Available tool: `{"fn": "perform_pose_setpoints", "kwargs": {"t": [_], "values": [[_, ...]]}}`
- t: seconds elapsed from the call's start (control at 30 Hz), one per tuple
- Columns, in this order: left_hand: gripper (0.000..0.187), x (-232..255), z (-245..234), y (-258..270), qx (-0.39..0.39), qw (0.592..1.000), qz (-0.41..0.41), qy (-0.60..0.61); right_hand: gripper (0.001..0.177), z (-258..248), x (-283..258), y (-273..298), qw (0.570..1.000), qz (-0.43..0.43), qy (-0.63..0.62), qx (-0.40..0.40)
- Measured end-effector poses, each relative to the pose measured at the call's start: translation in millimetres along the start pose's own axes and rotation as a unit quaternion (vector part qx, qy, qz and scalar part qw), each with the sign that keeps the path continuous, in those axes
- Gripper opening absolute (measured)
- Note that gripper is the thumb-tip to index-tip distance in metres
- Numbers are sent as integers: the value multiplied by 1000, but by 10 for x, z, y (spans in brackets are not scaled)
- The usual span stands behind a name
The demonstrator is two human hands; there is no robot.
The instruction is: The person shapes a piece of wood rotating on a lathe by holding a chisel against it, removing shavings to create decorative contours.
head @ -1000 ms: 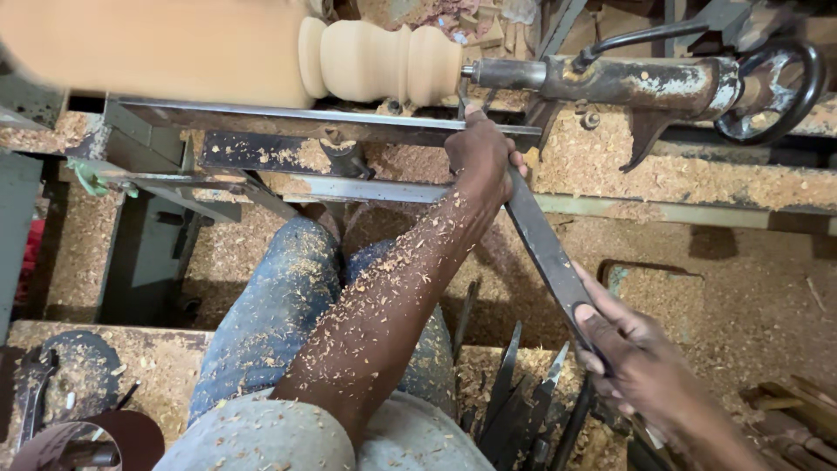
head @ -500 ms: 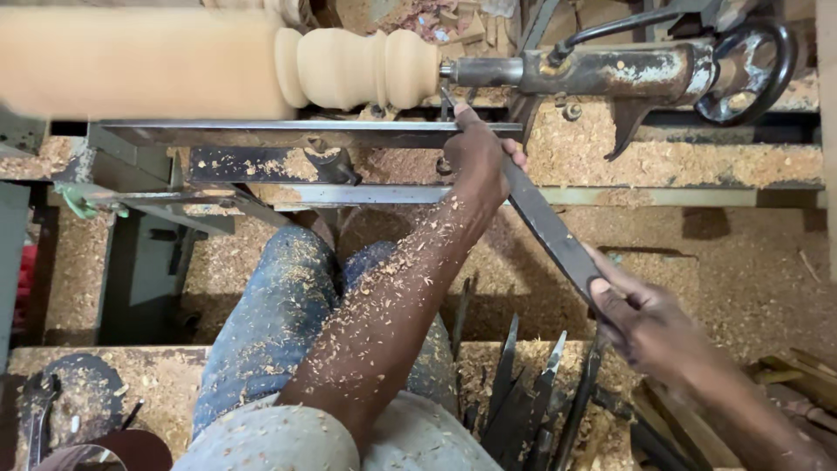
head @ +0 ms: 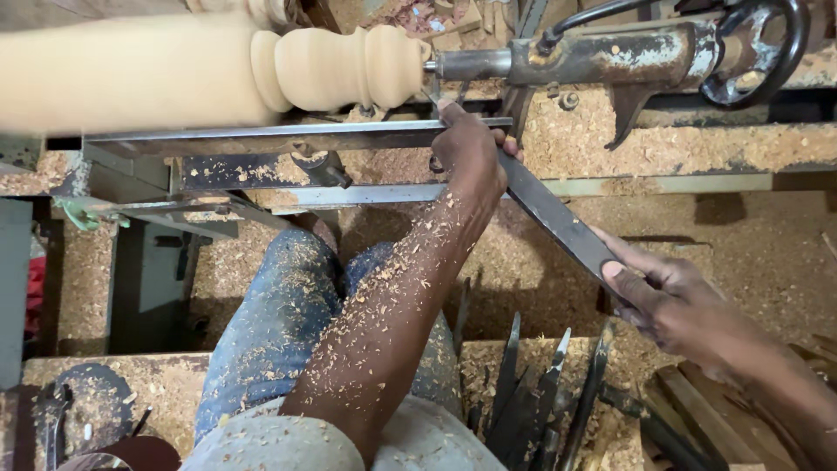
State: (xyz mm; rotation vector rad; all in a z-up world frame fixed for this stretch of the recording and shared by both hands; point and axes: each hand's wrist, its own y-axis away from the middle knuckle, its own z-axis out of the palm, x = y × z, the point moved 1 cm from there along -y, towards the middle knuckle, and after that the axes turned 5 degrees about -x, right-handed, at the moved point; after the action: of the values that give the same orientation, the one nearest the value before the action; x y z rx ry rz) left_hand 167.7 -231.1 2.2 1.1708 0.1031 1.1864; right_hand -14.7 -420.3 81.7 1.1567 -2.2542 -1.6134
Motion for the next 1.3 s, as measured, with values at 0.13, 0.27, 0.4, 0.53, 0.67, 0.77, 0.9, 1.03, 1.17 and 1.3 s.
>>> {"fn": "perform_pose_setpoints", "kwargs": {"t": [0.13,0.27,0.4,0.53,0.67,0.77,0.9,1.03,1.17,1.3], "values": [[65,38,11,55,20,1000,-18,4,60,-3,37,-45,1000,-29,-4,-6],[61,54,1,81,18,1000,-12,-14,55,-29,-40,12,999,37,1,-14],[62,73,2,109,16,999,0,-29,58,-77,-162,144,999,14,44,-15],[59,92,28,130,15,1000,-20,-8,58,-175,-170,137,992,50,114,-19],[62,96,54,142,18,1000,-20,0,57,-184,-124,79,995,16,93,-24],[63,81,31,122,17,1000,-15,1,56,-138,-129,93,997,32,73,-25],[59,52,-10,66,-7,1000,-9,7,54,-114,-161,144,997,40,53,-25],[58,63,-2,32,-12,1000,-13,16,52,-135,-177,181,997,49,55,-12],[60,57,-9,32,-9,1000,-17,14,56,-89,-139,151,999,1,24,-26],[55,98,-47,76,-10,999,-30,10,55,-50,-110,158,998,26,50,-31]]}}
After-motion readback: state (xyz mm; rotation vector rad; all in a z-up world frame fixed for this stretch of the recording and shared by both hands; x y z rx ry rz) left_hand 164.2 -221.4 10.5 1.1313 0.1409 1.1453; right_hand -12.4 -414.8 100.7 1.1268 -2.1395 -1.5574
